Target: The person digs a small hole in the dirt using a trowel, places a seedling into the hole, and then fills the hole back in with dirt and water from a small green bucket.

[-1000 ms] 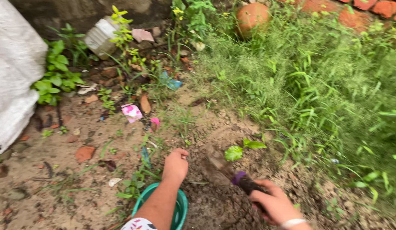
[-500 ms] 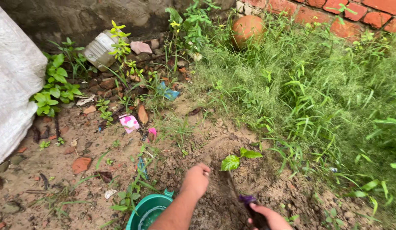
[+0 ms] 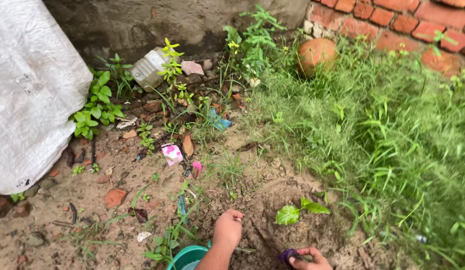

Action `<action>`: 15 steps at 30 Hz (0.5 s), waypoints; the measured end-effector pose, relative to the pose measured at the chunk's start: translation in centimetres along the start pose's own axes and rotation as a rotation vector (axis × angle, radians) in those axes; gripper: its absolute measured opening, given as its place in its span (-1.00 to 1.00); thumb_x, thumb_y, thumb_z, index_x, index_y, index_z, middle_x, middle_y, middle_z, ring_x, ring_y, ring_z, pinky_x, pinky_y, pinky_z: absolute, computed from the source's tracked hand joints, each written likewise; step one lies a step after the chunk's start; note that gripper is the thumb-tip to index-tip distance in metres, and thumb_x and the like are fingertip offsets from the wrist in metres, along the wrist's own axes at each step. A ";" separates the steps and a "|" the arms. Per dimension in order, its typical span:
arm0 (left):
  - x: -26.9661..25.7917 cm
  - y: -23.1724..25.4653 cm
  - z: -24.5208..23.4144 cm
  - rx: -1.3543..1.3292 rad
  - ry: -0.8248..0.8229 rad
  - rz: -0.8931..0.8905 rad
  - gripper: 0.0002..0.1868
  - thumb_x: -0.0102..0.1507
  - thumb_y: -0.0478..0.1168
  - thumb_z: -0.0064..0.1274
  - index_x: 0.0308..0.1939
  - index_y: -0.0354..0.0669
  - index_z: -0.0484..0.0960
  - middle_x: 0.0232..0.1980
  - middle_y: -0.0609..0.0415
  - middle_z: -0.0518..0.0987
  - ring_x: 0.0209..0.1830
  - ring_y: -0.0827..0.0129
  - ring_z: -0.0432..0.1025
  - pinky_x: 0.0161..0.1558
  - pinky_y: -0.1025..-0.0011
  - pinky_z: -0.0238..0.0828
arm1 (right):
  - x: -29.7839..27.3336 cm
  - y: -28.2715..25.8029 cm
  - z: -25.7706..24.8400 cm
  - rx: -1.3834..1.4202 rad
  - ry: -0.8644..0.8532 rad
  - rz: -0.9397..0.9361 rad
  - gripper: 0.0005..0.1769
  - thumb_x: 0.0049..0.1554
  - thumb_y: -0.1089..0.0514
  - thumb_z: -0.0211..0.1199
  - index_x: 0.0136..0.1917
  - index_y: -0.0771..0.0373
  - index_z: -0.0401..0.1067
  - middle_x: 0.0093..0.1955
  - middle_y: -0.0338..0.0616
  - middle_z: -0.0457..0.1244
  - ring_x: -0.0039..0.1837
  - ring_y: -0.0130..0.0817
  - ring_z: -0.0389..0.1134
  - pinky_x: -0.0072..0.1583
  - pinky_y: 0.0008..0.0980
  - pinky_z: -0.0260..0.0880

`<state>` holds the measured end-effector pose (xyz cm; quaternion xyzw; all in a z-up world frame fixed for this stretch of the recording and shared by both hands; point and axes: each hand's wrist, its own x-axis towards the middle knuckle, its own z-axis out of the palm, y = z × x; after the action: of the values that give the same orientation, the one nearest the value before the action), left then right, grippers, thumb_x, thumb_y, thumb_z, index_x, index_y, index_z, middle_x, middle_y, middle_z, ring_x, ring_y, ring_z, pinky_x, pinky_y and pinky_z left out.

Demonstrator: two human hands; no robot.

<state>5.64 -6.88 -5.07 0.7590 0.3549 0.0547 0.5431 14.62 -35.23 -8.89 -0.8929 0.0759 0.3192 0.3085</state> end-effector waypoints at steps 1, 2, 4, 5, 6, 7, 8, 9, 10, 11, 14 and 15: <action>0.0 0.1 0.0 -0.020 0.000 -0.005 -0.84 0.28 -0.22 0.04 -0.11 -0.06 0.70 -0.15 -0.01 0.70 -0.10 0.18 0.59 -0.01 0.26 0.49 | 0.6 0.5 -1.0 0.148 -0.063 0.046 -0.34 -0.02 0.23 0.32 0.37 0.22 0.32 0.06 0.33 0.39 -0.18 -0.03 0.44 -0.08 -0.16 0.48; -0.1 -0.1 -0.3 -0.033 0.000 -0.014 -0.83 0.29 -0.23 0.03 -0.11 -0.05 0.71 -0.15 0.00 0.71 -0.11 0.19 0.61 -0.02 0.27 0.50 | 1.1 0.9 -1.7 0.346 -0.173 0.054 -0.32 -0.02 0.24 0.31 0.39 0.21 0.31 0.08 0.34 0.39 -0.17 -0.03 0.44 -0.09 -0.17 0.49; 0.3 0.5 -0.2 -0.111 0.018 0.034 -0.84 0.27 -0.23 0.04 -0.13 -0.06 0.71 -0.14 0.01 0.72 -0.10 0.21 0.61 -0.01 0.29 0.50 | 1.7 1.5 -2.8 0.698 -0.396 0.103 -0.28 -0.03 0.27 0.30 0.42 0.19 0.29 0.11 0.37 0.39 -0.16 -0.02 0.45 -0.09 -0.17 0.51; 0.4 0.7 -0.2 -0.149 0.028 0.057 -0.84 0.26 -0.24 0.05 -0.14 -0.06 0.71 -0.14 0.02 0.73 -0.10 0.22 0.62 0.00 0.30 0.50 | 1.9 1.8 -3.5 0.822 -0.526 0.012 -0.26 -0.03 0.28 0.29 0.43 0.18 0.28 0.13 0.38 0.39 -0.16 -0.02 0.46 -0.10 -0.18 0.52; 0.5 1.0 -0.4 -0.139 0.027 0.035 -0.83 0.27 -0.23 0.05 -0.12 -0.05 0.71 -0.13 0.01 0.72 -0.09 0.21 0.61 0.00 0.29 0.50 | 2.1 1.9 -4.2 0.943 -0.667 -0.101 -0.24 -0.04 0.29 0.29 0.45 0.17 0.27 0.14 0.39 0.39 -0.16 -0.02 0.46 -0.10 -0.18 0.53; 0.6 1.4 -0.6 -0.128 0.025 0.013 -0.83 0.28 -0.23 0.04 -0.11 -0.03 0.71 -0.13 0.01 0.72 -0.08 0.20 0.60 0.01 0.29 0.49 | 2.2 2.0 -4.8 1.022 -0.778 -0.207 -0.22 -0.04 0.30 0.28 0.46 0.16 0.26 0.16 0.40 0.39 -0.15 -0.01 0.47 -0.11 -0.18 0.54; 0.4 1.6 -0.6 -0.119 0.019 -0.014 -0.83 0.29 -0.22 0.03 -0.10 -0.01 0.71 -0.12 0.00 0.72 -0.08 0.20 0.59 0.01 0.28 0.48 | 1.8 2.3 -5.1 1.004 -0.799 -0.344 -0.18 -0.03 0.31 0.31 0.50 0.08 0.25 0.20 0.36 0.42 -0.19 -0.06 0.46 -0.16 -0.21 0.54; 0.0 1.6 -0.4 -0.110 0.015 -0.045 -0.83 0.29 -0.21 0.05 -0.09 0.00 0.71 -0.11 0.03 0.71 -0.06 0.20 0.58 0.03 0.28 0.46 | 1.4 1.8 -4.2 0.977 -0.585 -0.207 -0.19 0.00 0.34 0.29 0.52 0.13 0.23 0.21 0.31 0.42 -0.11 -0.07 0.48 -0.09 -0.25 0.54; 0.0 1.6 -0.4 -0.101 0.016 -0.071 -0.83 0.29 -0.21 0.06 -0.09 0.02 0.71 -0.09 0.05 0.71 -0.05 0.20 0.57 0.04 0.28 0.44 | 1.2 0.6 -2.6 0.942 -0.374 -0.080 -0.20 0.03 0.37 0.27 0.53 0.19 0.20 0.22 0.27 0.41 -0.03 -0.08 0.51 -0.02 -0.28 0.54; 0.2 1.5 -0.3 -0.091 0.017 -0.097 -0.83 0.28 -0.20 0.08 -0.08 0.04 0.72 -0.08 0.07 0.70 -0.03 0.20 0.56 0.06 0.27 0.42 | 0.9 -0.5 -1.0 0.899 -0.162 0.042 -0.21 0.06 0.39 0.26 0.54 0.25 0.18 0.23 0.23 0.41 0.05 -0.09 0.53 0.05 -0.30 0.55; 1.2 0.4 0.9 -0.140 0.064 0.064 -0.86 0.27 -0.27 0.06 -0.14 -0.10 0.71 -0.09 0.01 0.71 -0.06 0.17 0.59 0.02 0.27 0.49 | 0.6 -2.6 3.5 0.928 -0.072 0.147 -0.28 0.07 0.43 0.21 0.51 0.33 0.27 0.20 0.28 0.39 -0.03 0.03 0.50 -0.07 -0.17 0.58; 1.4 -0.1 0.8 -0.137 0.058 0.047 -0.85 0.27 -0.27 0.06 -0.13 -0.10 0.70 -0.11 0.00 0.71 -0.07 0.17 0.59 0.01 0.27 0.49 | 1.3 -2.6 3.1 0.916 -0.165 0.121 -0.33 0.10 0.33 0.19 0.49 0.28 0.27 0.18 0.24 0.38 -0.05 -0.01 0.49 -0.15 -0.18 0.47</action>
<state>7.00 -6.63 -5.94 0.7263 0.3478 0.1135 0.5820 14.87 -31.17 -10.29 -0.6305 0.2361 0.3401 0.6565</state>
